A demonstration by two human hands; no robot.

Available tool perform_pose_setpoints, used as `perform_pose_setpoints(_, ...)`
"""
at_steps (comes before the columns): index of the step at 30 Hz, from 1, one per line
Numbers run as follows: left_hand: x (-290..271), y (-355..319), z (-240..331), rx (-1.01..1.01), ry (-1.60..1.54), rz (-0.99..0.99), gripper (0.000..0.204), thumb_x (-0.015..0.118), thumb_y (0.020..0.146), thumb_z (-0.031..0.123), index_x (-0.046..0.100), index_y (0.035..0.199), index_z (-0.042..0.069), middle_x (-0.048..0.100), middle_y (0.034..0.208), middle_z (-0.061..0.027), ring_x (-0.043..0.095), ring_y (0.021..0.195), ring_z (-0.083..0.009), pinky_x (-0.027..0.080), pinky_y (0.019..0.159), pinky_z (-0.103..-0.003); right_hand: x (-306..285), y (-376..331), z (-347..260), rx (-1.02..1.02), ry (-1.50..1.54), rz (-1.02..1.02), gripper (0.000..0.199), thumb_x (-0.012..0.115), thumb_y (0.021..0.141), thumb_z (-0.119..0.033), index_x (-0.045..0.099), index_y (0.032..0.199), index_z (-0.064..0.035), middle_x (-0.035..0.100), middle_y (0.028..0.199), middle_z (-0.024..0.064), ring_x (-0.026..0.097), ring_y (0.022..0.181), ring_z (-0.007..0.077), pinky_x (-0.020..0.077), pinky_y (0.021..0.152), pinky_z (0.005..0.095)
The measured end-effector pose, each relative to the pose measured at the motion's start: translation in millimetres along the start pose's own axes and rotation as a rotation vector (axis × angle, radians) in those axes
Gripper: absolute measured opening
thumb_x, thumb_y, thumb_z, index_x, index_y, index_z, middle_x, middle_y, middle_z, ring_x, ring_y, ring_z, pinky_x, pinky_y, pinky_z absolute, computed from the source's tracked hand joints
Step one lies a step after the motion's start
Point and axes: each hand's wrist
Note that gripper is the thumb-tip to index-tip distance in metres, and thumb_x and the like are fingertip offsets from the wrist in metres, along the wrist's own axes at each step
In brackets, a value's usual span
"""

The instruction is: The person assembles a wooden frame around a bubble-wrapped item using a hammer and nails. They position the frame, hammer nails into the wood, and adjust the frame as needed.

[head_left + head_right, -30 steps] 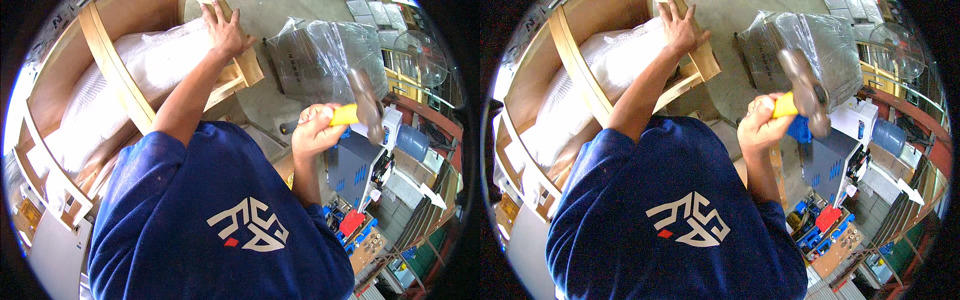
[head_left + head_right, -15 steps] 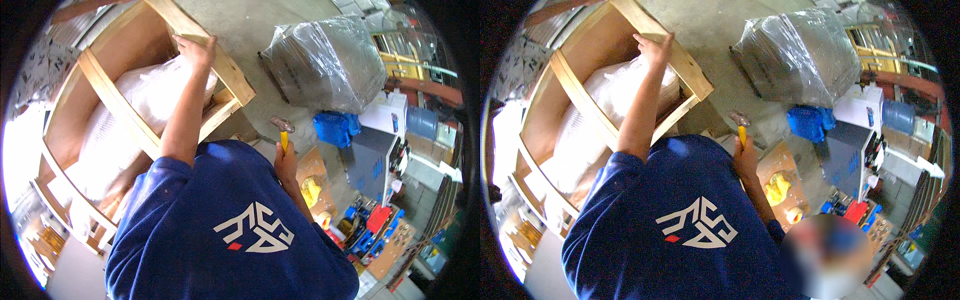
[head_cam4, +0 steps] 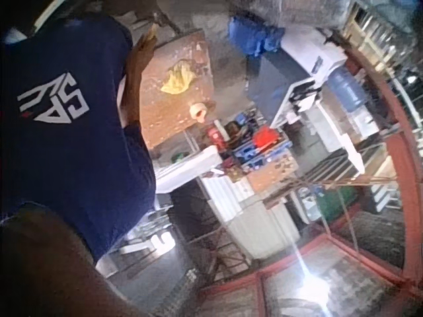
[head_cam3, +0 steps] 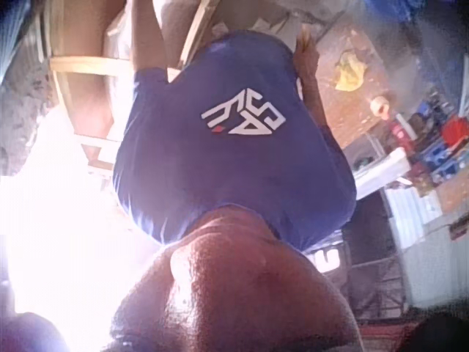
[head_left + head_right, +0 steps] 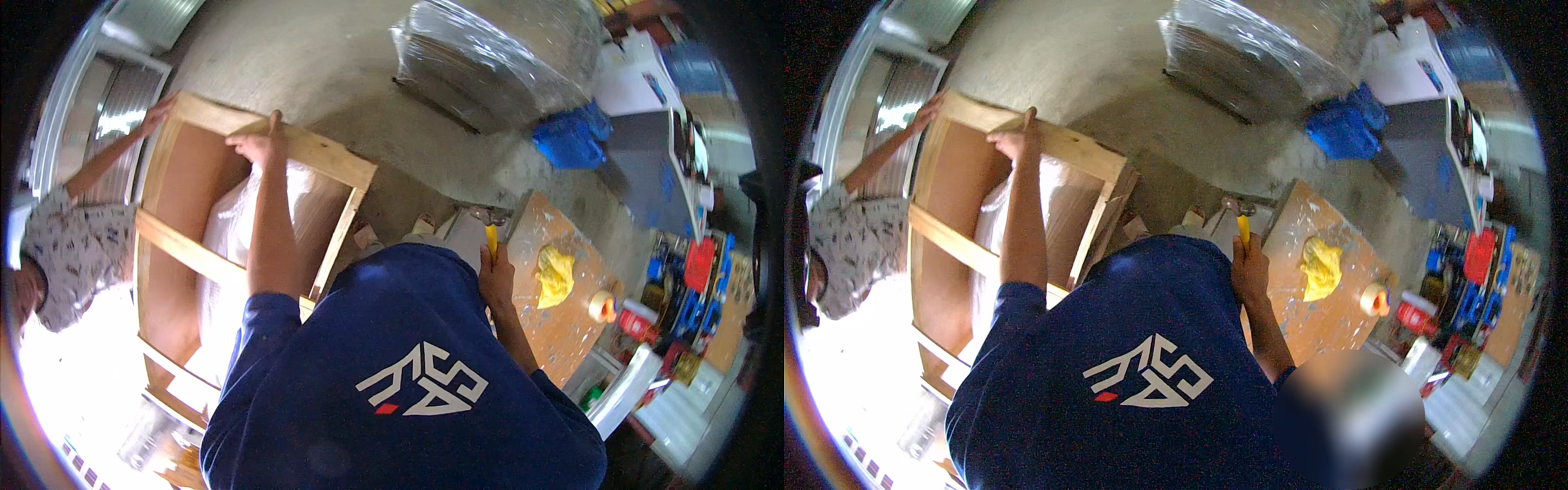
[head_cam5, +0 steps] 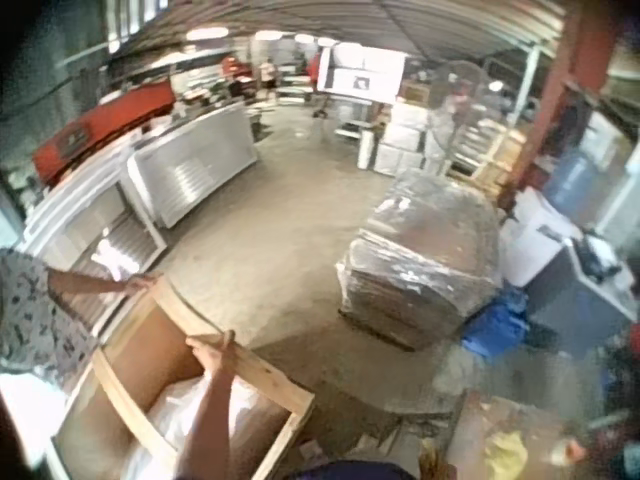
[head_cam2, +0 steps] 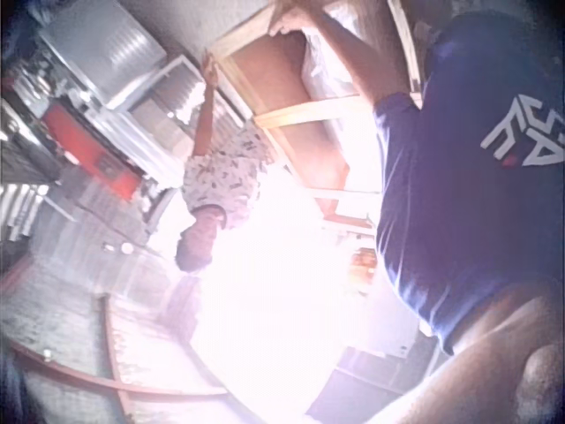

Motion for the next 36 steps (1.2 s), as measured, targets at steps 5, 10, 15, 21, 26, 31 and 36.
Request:
perform_pose_setpoints(5, -8.1, -1.7, 20.7, -0.099, 0.17, -0.033, 0.149, 0.092, 0.066, 0.049, -0.011, 0.15, -0.017, 0.034, 0.145, -0.043, 0.048, 0.13, -0.0508, 0.045, 0.111, -0.051, -11.4, -45.3, 36.4, 0.137, -0.128, 0.22, 0.034, 0.063, 0.101, -0.032, 0.063, 0.117, -0.0022, 0.07, 0.095, 0.0258, 0.07, 0.085, 0.0442, 0.0556, 0.072, 0.0495)
perform_pose_setpoints(10, 1.1, 54.8, -14.0, 0.179, 1.048, -0.182, 0.09, 0.065, 0.091, 0.054, 0.032, 0.152, -0.004, 0.058, 0.133, -0.0242, 0.063, 0.112, -0.048, 0.052, 0.093, -0.061, 21.0, -125.2, 141.1, 0.12, -0.136, 0.706, 0.029, 0.068, 0.099, -0.023, 0.065, 0.113, 0.0022, 0.07, 0.089, 0.0167, 0.068, 0.072, 0.0265, 0.0561, 0.064, 0.0336)
perform_pose_setpoints(15, -26.9, -27.9, 75.3, 0.538, 1.88, -0.35, 0.078, 0.043, 0.101, 0.055, 0.028, 0.159, 0.005, 0.039, 0.159, -0.0153, 0.06, 0.122, -0.0407, 0.047, 0.098, -0.064, 69.2, -184.8, 229.1, 0.397, 0.102, 0.79, 0.022, 0.073, 0.093, -0.022, 0.065, 0.101, -0.0033, 0.066, 0.088, 0.0152, 0.065, 0.074, 0.0324, 0.0549, 0.063, 0.042)
perform_pose_setpoints(21, -1.8, 76.8, 35.6, 0.274, 1.167, -0.255, 0.104, 0.059, 0.084, 0.069, 0.031, 0.155, -0.002, 0.04, 0.15, -0.0294, 0.047, 0.126, -0.0467, 0.033, 0.105, -0.066, 46.8, -166.9, 240.4, 0.538, -0.208, 0.61, 0.027, 0.076, 0.089, -0.022, 0.065, 0.107, -0.006, 0.061, 0.096, 0.0144, 0.061, 0.092, 0.0374, 0.0512, 0.08, 0.0486)
perform_pose_setpoints(26, 71.6, -68.1, 78.6, 1.046, 0.856, 0.196, 0.09, 0.074, 0.082, 0.065, 0.05, 0.147, 0.007, 0.055, 0.143, -0.0201, 0.045, 0.132, -0.0398, 0.035, 0.106, -0.062, 15.0, -145.6, 253.4, 0.384, -0.205, 0.67, 0.032, 0.074, 0.089, -0.026, 0.066, 0.111, -0.0047, 0.063, 0.108, 0.0175, 0.061, 0.101, 0.0379, 0.0467, 0.088, 0.0523)
perform_pose_setpoints(31, 123.2, -391.4, 139.1, 1.128, 0.296, -1.201, 0.049, 0.067, 0.096, 0.035, 0.062, 0.131, 0.001, 0.065, 0.125, -0.021, 0.065, 0.114, -0.0287, 0.051, 0.096, -0.042, -69.2, -23.3, 238.0, 0.455, 0.073, 1.003, 0.071, 0.073, 0.092, -0.032, 0.044, 0.147, 0.0035, 0.054, 0.134, 0.0289, 0.05, 0.125, 0.0455, 0.0388, 0.107, 0.0541)
perform_pose_setpoints(36, 166.8, -582.5, 83.1, 1.254, 0.514, -1.577, 0.077, 0.07, 0.09, 0.041, 0.038, 0.151, 0.005, 0.066, 0.125, -0.0277, 0.066, 0.111, -0.0427, 0.051, 0.097, -0.05, -52.6, -8.4, 237.3, 0.167, -0.054, 0.658, 0.03, 0.072, 0.092, -0.019, 0.065, 0.117, -0.0049, 0.067, 0.099, 0.0133, 0.062, 0.102, 0.0323, 0.04, 0.099, 0.047)
Point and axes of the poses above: each hand's wrist, its own y-axis towards the middle knuckle, its own x-axis out of the palm, z = x × y
